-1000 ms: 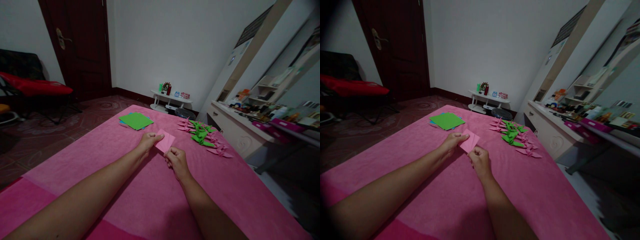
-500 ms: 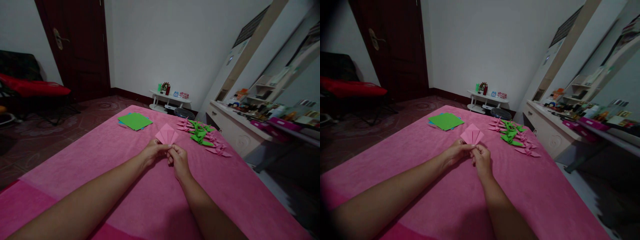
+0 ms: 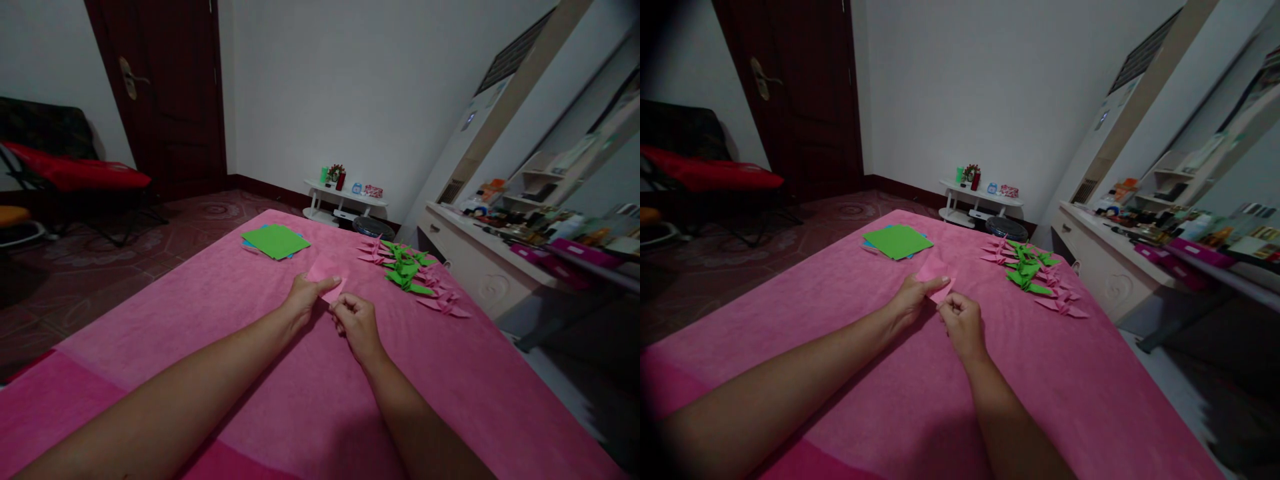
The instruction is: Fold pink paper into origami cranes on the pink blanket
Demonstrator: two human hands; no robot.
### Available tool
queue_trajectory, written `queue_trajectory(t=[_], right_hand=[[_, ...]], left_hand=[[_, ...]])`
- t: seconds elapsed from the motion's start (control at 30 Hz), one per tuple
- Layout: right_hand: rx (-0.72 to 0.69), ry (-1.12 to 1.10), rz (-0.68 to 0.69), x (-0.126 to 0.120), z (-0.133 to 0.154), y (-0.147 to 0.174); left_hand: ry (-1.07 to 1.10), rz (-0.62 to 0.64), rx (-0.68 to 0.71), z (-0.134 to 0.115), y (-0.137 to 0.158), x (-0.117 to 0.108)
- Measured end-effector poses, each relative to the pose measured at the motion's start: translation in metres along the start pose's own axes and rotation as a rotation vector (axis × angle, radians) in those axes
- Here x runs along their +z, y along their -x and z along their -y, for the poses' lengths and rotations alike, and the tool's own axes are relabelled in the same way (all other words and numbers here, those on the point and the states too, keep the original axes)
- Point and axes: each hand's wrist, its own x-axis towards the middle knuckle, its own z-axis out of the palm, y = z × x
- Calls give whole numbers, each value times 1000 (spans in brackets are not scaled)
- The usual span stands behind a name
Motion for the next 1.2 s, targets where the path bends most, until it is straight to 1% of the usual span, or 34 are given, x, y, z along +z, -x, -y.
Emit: queue_trajectory(t=[0.2, 0.37, 0.47, 0.57, 0.63, 0.7, 0.77, 0.8, 0.83, 0.9, 0.97, 1.1, 1.2], right_hand=[[-43, 16, 14, 2, 2, -1], [-67, 70, 28, 3, 2, -1], [-45, 43, 37, 4, 2, 0], [-5, 19, 45, 4, 2, 0], [18, -1, 47, 4, 2, 0], [29, -47, 22, 3, 1, -1], [29, -108, -49, 0, 1, -4], [30, -140, -89, -1, 0, -5], [33, -169, -124, -3, 0, -6], [37, -206, -160, -5, -1, -8], [41, -214, -148, -7, -3, -9], [62, -204, -108, -8, -6, -9], [61, -233, -133, -8, -8, -11]], left_hand=[[101, -63, -13, -2, 1, 4], [109, -101, 5, 1, -3, 3], [89, -88, 6, 4, -6, 0], [40, -112, 20, 5, -9, -2], [33, -126, -7, 3, -11, -3], [43, -83, -93, -1, -11, -5], [31, 13, -187, -5, -9, -5], [7, 64, -209, -6, -7, -5], [-23, 106, -201, -8, -5, -4], [-89, 144, -142, -8, 0, -1], [-129, 135, -86, -7, 6, 3], [-146, 92, -27, -4, 11, 8], [-245, 73, 19, -3, 11, 8]])
